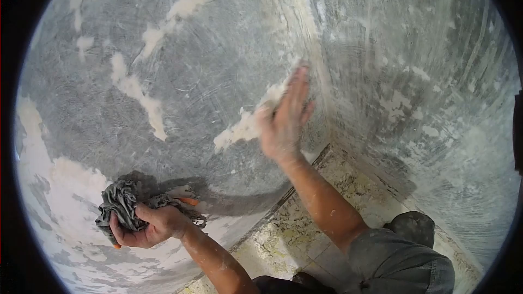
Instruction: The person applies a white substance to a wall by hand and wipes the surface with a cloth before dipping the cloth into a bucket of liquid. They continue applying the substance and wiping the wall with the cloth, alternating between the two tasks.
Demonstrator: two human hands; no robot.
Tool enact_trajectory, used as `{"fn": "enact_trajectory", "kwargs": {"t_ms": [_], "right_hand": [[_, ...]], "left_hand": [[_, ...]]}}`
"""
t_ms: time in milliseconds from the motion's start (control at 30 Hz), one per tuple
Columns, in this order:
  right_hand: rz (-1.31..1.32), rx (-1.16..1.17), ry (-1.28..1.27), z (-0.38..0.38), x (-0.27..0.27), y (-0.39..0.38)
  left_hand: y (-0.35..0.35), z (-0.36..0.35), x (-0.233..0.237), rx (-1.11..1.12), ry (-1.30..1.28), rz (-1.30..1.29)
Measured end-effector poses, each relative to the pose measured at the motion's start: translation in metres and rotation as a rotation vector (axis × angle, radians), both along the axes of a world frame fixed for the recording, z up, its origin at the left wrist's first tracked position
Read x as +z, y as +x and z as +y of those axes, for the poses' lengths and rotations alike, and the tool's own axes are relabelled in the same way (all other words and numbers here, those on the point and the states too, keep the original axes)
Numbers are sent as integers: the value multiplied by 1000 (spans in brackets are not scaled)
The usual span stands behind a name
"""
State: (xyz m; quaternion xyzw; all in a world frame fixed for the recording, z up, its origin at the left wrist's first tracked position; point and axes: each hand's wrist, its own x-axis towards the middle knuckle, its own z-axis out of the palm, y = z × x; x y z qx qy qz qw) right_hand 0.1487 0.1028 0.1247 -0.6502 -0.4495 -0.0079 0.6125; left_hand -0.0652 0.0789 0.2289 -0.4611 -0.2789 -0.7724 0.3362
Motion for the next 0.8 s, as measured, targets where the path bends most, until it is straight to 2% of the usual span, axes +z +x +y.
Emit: {"fn": "enact_trajectory", "kwargs": {"t_ms": [33,67,133,167,233,267,333,367,433,500,533,600,633,700,733,767,800], "right_hand": [[229,43,-35,-1,3,9],[251,-28,-76,1,-17,-9],[149,11,135,-22,-18,-71],[148,7,149,-27,-14,-82],[-323,291,6,-40,-4,-91],[-353,211,0,-25,0,-67],[-56,20,196,16,3,-14],[-58,25,197,12,-2,-8],[271,-11,33,2,-9,0],[188,-36,33,-14,-47,-67],[187,-41,46,-22,-45,-82],[-281,244,-29,-42,-37,-96],[-274,252,-49,-32,-30,-75],[1,95,98,3,-9,-15],[5,100,98,0,-11,-16],[166,64,30,-3,-14,-18],[324,23,-36,-7,-18,-20]], "left_hand": [[2,-1,1,-18,-8,-30],[4,-2,2,20,-12,-34],[6,0,4,-26,20,-26],[7,3,5,-73,46,-5],[5,4,5,-71,49,1],[2,2,3,-58,43,8],[1,-1,-1,-28,-2,-11],[1,1,0,-7,-12,-45],[-4,0,0,53,21,32],[2,2,1,-11,14,-25],[6,2,4,-30,45,-5],[6,5,7,-2,42,-22],[4,2,4,41,21,-35],[3,-1,2,107,-8,-10],[1,0,1,45,2,-1],[1,1,1,-17,16,1],[-3,0,0,75,2,34]]}}
